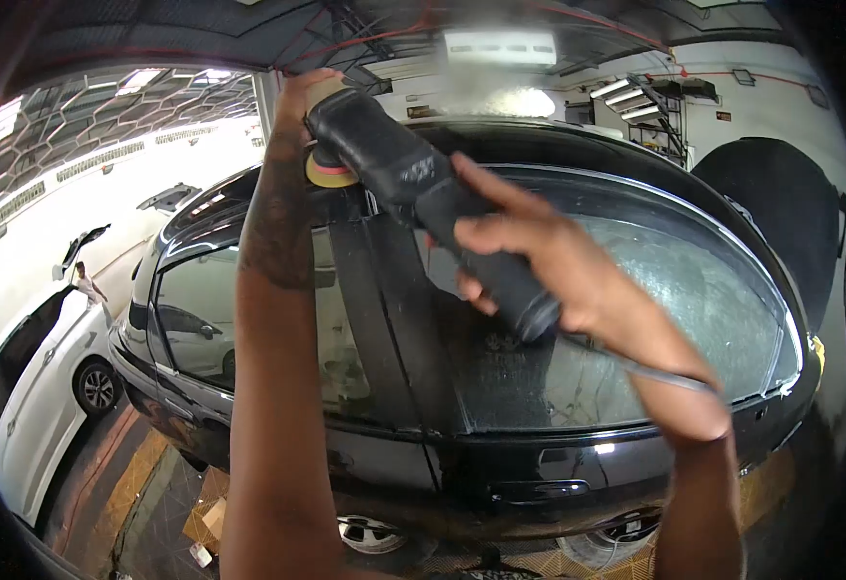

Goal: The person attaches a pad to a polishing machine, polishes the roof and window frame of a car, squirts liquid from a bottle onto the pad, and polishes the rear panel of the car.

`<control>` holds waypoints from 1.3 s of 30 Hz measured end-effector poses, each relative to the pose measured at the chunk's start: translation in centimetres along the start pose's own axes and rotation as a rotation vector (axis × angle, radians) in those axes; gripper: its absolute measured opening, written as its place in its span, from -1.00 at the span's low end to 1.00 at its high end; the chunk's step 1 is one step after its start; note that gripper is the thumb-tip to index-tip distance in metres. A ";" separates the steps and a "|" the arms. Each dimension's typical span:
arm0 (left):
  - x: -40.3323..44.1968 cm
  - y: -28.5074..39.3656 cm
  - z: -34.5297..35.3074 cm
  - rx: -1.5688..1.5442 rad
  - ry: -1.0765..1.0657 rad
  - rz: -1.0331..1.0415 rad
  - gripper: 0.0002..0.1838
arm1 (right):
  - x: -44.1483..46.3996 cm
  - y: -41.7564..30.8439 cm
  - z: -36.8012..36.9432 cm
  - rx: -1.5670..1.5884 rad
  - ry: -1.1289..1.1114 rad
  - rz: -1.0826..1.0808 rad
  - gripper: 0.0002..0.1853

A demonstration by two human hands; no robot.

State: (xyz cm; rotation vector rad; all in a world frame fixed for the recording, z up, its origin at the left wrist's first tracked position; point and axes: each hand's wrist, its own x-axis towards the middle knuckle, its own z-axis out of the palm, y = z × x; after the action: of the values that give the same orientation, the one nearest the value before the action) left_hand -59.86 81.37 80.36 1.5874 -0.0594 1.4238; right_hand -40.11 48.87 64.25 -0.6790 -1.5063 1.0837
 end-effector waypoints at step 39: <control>3.3 -18.7 46.7 0.066 0.090 -0.126 -0.72 | -31.2 -17.8 -27.8 -0.521 0.340 0.034 -0.23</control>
State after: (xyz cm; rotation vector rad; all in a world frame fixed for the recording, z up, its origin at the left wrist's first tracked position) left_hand -13.21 62.39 78.67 1.5501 0.1398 1.4092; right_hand -3.69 21.76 65.83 -1.1873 -1.4833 0.5543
